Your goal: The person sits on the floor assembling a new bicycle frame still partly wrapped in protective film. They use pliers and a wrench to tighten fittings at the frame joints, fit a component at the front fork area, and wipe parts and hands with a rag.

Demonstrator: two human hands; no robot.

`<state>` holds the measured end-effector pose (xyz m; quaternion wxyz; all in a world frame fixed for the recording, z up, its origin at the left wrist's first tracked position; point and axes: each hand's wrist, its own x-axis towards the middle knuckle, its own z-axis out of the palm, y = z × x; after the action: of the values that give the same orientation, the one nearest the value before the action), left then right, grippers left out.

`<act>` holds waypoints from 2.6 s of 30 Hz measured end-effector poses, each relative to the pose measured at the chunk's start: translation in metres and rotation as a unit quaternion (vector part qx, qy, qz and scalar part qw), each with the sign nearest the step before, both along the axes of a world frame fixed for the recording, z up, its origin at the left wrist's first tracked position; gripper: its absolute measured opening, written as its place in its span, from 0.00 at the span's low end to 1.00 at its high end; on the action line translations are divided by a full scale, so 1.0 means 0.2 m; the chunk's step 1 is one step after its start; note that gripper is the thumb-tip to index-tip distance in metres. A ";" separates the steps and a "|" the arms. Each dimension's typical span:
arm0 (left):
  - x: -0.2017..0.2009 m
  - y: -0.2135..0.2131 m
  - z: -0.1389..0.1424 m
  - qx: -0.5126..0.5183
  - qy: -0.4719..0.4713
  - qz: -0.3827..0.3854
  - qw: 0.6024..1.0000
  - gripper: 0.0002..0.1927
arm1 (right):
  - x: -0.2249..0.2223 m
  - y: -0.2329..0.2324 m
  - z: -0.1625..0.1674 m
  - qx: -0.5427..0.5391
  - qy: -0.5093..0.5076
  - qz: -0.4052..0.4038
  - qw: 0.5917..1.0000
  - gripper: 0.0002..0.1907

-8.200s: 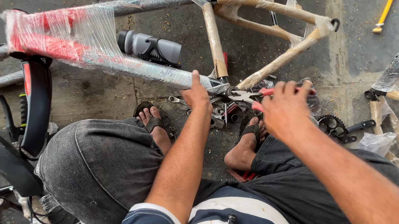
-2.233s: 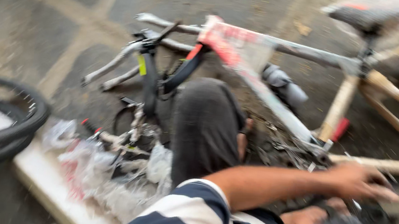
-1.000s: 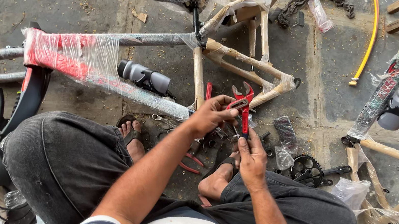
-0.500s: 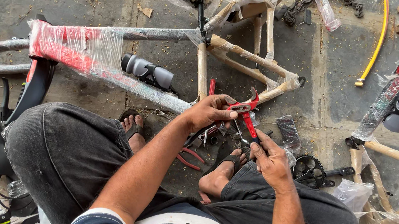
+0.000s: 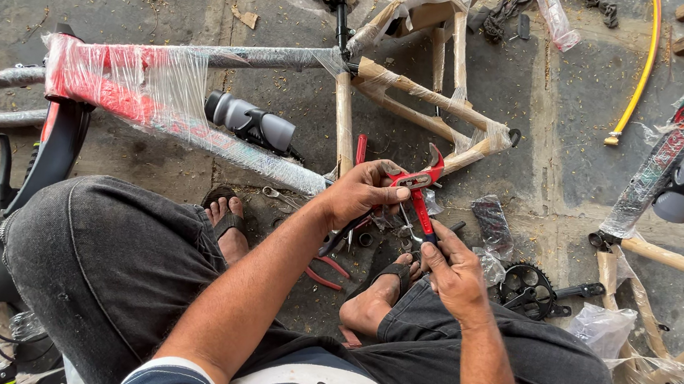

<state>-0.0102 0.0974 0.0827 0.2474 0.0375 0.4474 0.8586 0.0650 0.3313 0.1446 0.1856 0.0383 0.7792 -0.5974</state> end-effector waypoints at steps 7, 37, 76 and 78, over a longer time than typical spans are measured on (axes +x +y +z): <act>0.01 0.02 0.02 0.005 0.008 0.016 1.000 0.16 | 0.01 -0.02 -0.02 0.013 0.010 0.003 1.000 0.25; 0.20 -0.02 -0.56 -0.395 -0.339 0.253 0.816 0.44 | 0.16 -0.14 -0.36 0.205 -0.004 -0.022 0.978 0.19; -0.07 -0.08 -0.49 0.117 -0.371 0.499 0.775 0.34 | 0.07 -0.29 -0.27 0.563 0.243 0.095 0.784 0.33; -0.08 -0.09 -0.48 0.103 -0.388 0.496 0.770 0.35 | 0.03 -0.27 -0.29 0.586 0.178 0.125 0.780 0.36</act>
<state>-0.0267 0.0799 -0.0135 -0.0660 -0.5009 0.1790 0.8442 0.0717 0.2767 0.0869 0.0583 -0.0649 0.9962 0.0068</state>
